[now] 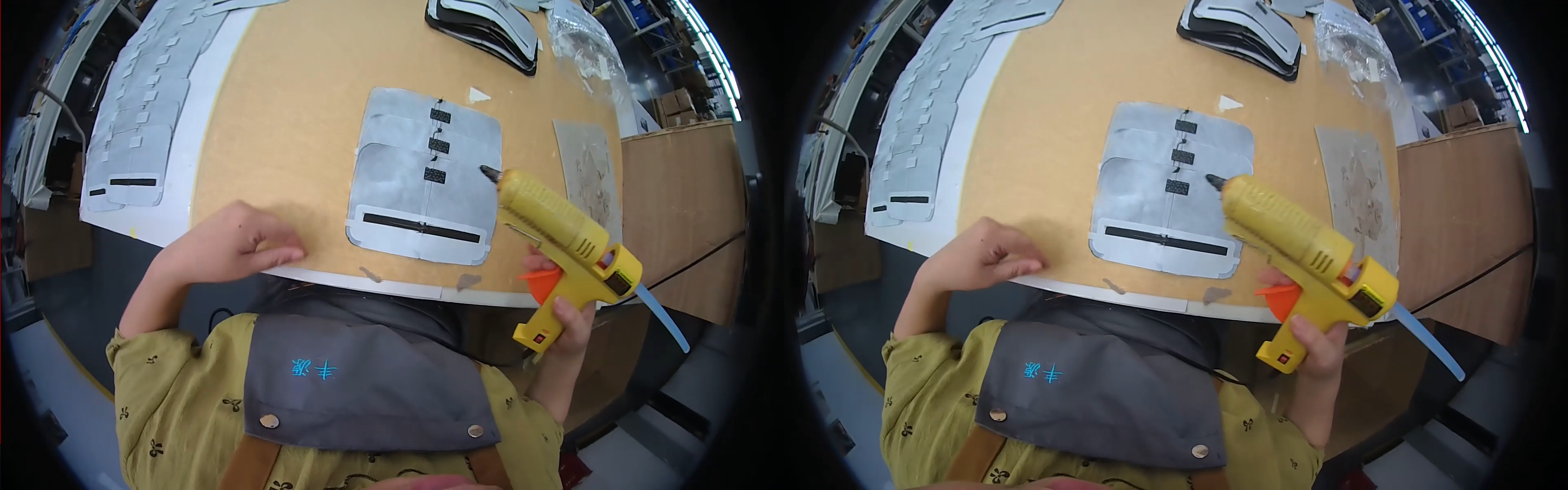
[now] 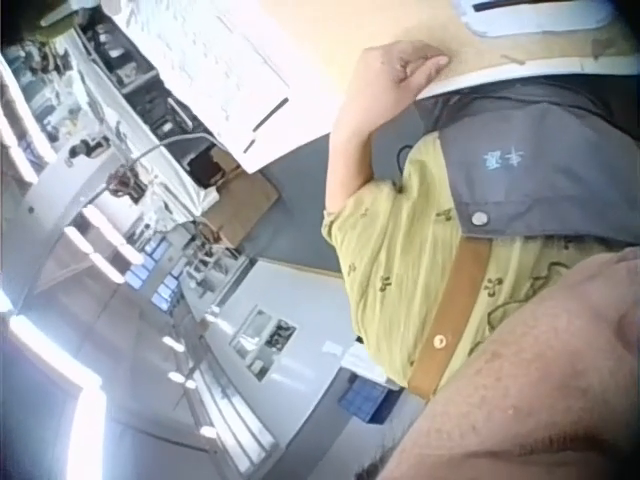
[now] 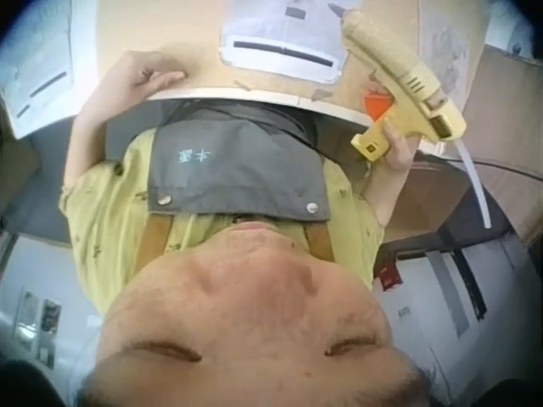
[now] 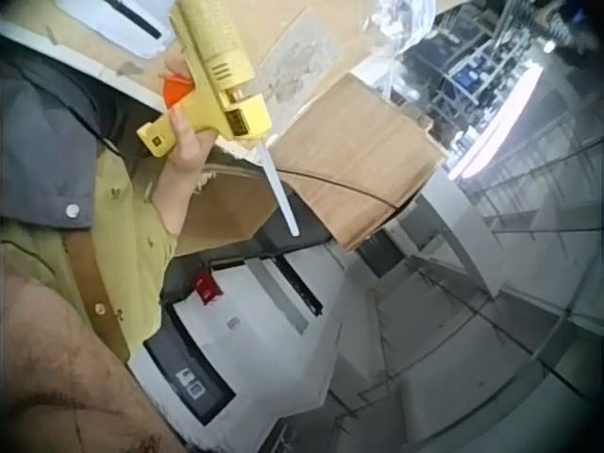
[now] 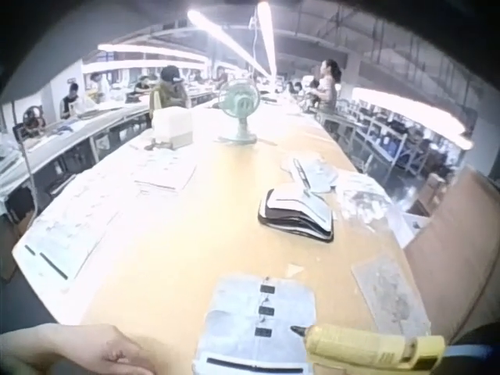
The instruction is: Applying adhesive to small leather pads and attaching them to a main leather component using a hot glue gun.
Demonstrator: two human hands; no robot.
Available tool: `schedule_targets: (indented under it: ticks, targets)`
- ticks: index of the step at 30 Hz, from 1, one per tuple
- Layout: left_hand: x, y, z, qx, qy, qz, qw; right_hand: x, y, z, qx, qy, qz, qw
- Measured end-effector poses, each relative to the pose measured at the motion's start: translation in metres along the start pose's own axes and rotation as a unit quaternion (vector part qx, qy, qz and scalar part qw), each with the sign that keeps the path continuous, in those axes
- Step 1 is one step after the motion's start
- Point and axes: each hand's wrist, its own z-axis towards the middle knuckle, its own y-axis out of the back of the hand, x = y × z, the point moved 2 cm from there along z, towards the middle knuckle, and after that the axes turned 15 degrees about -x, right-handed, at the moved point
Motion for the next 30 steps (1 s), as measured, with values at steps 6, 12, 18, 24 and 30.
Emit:
schedule_targets:
  ticks: [6, 12, 18, 24, 30]
  targets:
    - [-0.013, -0.028, 0.065, -0.243, -0.226, 0.158, 0.93, -0.003, -0.02, 0.005, 0.109, -0.049, 0.021, 0.993]
    - [0.011, -0.05, 0.091, -0.32, -0.246, 0.239, 0.883, -0.011, -0.025, 0.004, 0.118, -0.075, -0.05, 0.989]
    - [0.017, -0.045, 0.092, -0.355, -0.248, 0.215, 0.876, -0.004, -0.034, 0.006, 0.09, -0.07, -0.083, 0.99]
    - [0.017, -0.046, 0.092, -0.338, -0.239, 0.228, 0.881, -0.005, -0.039, 0.007, 0.074, -0.1, -0.077, 0.989]
    - [0.016, -0.045, 0.092, -0.331, -0.238, 0.227, 0.885, -0.008, -0.038, 0.009, 0.074, -0.104, -0.075, 0.989]
